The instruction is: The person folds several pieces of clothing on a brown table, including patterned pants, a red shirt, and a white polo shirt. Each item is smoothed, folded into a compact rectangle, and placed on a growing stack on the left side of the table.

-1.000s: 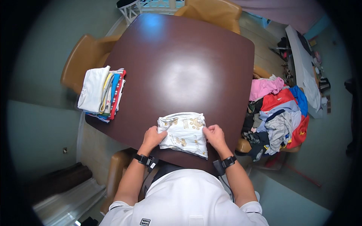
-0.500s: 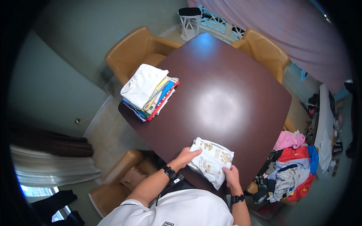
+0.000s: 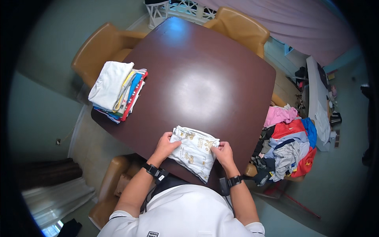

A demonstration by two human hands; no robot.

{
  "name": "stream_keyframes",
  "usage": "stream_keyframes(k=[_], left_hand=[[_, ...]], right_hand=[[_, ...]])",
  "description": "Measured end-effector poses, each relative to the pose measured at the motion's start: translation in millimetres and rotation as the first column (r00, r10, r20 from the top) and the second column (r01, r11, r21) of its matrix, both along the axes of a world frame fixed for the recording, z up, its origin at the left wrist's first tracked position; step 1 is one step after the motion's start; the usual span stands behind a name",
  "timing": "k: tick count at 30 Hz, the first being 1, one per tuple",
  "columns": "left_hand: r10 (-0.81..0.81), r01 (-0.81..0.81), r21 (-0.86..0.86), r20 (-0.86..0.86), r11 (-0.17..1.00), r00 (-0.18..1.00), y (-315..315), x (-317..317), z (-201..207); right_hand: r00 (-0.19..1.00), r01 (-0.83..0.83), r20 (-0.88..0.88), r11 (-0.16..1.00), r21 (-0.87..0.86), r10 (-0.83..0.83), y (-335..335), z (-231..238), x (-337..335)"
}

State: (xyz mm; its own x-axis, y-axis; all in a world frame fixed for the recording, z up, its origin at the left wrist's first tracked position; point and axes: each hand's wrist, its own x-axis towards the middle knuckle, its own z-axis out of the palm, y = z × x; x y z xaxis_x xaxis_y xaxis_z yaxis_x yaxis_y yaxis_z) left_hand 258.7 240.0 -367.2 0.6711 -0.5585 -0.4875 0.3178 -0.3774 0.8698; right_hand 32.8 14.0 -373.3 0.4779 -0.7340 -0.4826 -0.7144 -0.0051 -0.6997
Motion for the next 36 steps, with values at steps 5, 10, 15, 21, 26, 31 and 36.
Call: stream_keyframes(k=[5, 10, 15, 21, 26, 31, 36], left_hand=[[-0.242, 0.176, 0.285, 0.216, 0.942, 0.946, -36.7, 31.8, 26.2], [-0.301, 0.295, 0.114, 0.044, 0.949, 0.953, -28.6, 52.9, -7.8], [-0.406, 0.410, 0.041, -0.083, 0.911, 0.910, -11.3, 55.5, 8.5], [-0.474, 0.473, 0.033, 0.028, 0.881, 0.880, 41.5, 68.7, 25.0], [-0.534, 0.534, 0.030, 0.107, 0.845, 0.839, 77.9, 92.7, 82.5], [-0.355, 0.340, 0.113, 0.419, 0.933, 0.836, 113.5, 156.1, 207.3], [-0.065, -0.107, 0.120, 0.909, 0.987, 0.413, 124.1, 211.3, 312.4]], right_hand=[[0.990, -0.134, -0.058, 0.989, -0.058, 0.130, -24.2, 5.4, 30.7], [0.932, -0.339, -0.022, 0.890, 0.305, 0.362, -24.1, 45.6, 55.3], [0.838, -0.520, 0.036, 0.775, 0.359, 0.545, -30.3, 47.2, 49.5], [0.687, -0.696, 0.038, 0.641, 0.323, 0.726, -30.5, 69.6, 94.4], [0.375, -0.922, 0.007, 0.372, 0.104, 0.927, -28.8, 115.5, 168.5], [0.326, -0.904, 0.158, 0.356, -0.238, 0.932, -19.4, 204.2, 283.1], [0.169, -0.416, 0.273, 0.319, -0.851, 0.947, 27.5, 288.2, 400.8]])
